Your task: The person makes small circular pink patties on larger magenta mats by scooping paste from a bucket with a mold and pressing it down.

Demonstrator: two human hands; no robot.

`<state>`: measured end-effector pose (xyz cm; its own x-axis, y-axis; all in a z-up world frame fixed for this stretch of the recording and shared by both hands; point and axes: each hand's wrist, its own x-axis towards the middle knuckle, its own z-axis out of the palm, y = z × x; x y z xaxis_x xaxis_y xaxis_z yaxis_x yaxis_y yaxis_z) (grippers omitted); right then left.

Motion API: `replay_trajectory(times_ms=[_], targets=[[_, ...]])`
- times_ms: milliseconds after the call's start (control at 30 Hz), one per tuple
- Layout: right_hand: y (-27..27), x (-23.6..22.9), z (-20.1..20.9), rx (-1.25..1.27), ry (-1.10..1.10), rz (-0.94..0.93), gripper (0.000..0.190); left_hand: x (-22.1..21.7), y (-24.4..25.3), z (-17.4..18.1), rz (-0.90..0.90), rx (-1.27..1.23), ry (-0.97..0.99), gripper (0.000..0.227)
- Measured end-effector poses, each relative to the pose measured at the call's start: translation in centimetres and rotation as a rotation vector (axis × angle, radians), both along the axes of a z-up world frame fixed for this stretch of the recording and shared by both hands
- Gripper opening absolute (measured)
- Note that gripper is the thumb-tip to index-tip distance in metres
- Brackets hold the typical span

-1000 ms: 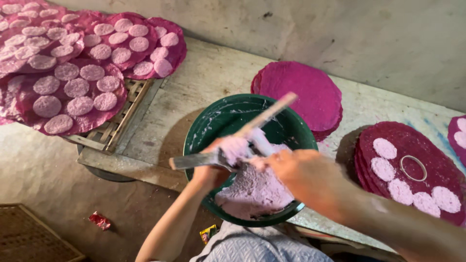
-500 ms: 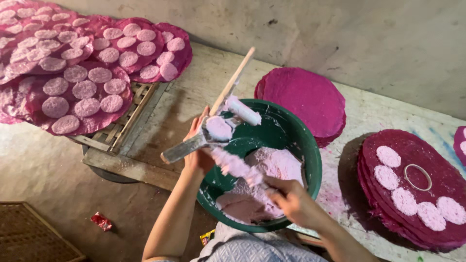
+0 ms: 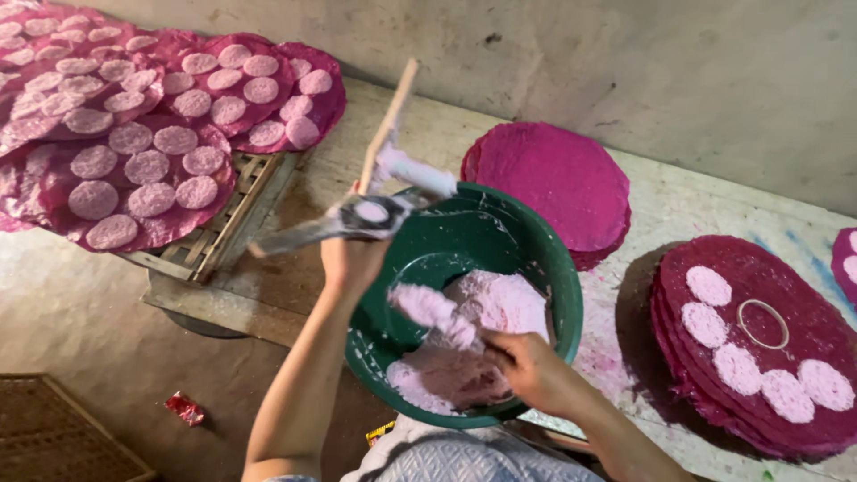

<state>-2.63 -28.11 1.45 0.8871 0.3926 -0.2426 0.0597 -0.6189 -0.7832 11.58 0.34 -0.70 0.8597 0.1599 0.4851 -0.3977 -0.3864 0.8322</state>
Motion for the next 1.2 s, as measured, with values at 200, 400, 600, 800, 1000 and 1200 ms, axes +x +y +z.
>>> replay_trajectory(times_ms=[200,400,600,800,1000,1200], targets=[[-2.6,1.2,3.8,0.217,-0.243,0.086,0.062,-3.8,-6.1,0.8,-0.531,-0.757,0.637,0.035],[-8.2,1.5,7.5,1.627,-0.331,-0.07,0.077,-13.1,-18.3,4.1,-1.187,-0.994,1.18,0.044],[-19.5,-4.5,11.4,0.844,-0.655,-0.169,0.073,-12.2,-22.7,10.5,-1.015,0.158,0.285,0.035],[-27.1,-9.0,10.6,0.243,-1.09,0.226,0.073,-14.0,-30.2,8.7,-1.218,0.436,0.48,0.035],[-32.9,-10.8,9.9,0.194,-0.816,-0.088,0.067,-14.3,-42.2,2.1,-1.357,0.528,0.096,0.039],[-49.7,-11.1,5.9,0.536,0.318,0.025,0.094,-9.2,-50.0,2.5,-1.322,0.192,0.327,0.049]])
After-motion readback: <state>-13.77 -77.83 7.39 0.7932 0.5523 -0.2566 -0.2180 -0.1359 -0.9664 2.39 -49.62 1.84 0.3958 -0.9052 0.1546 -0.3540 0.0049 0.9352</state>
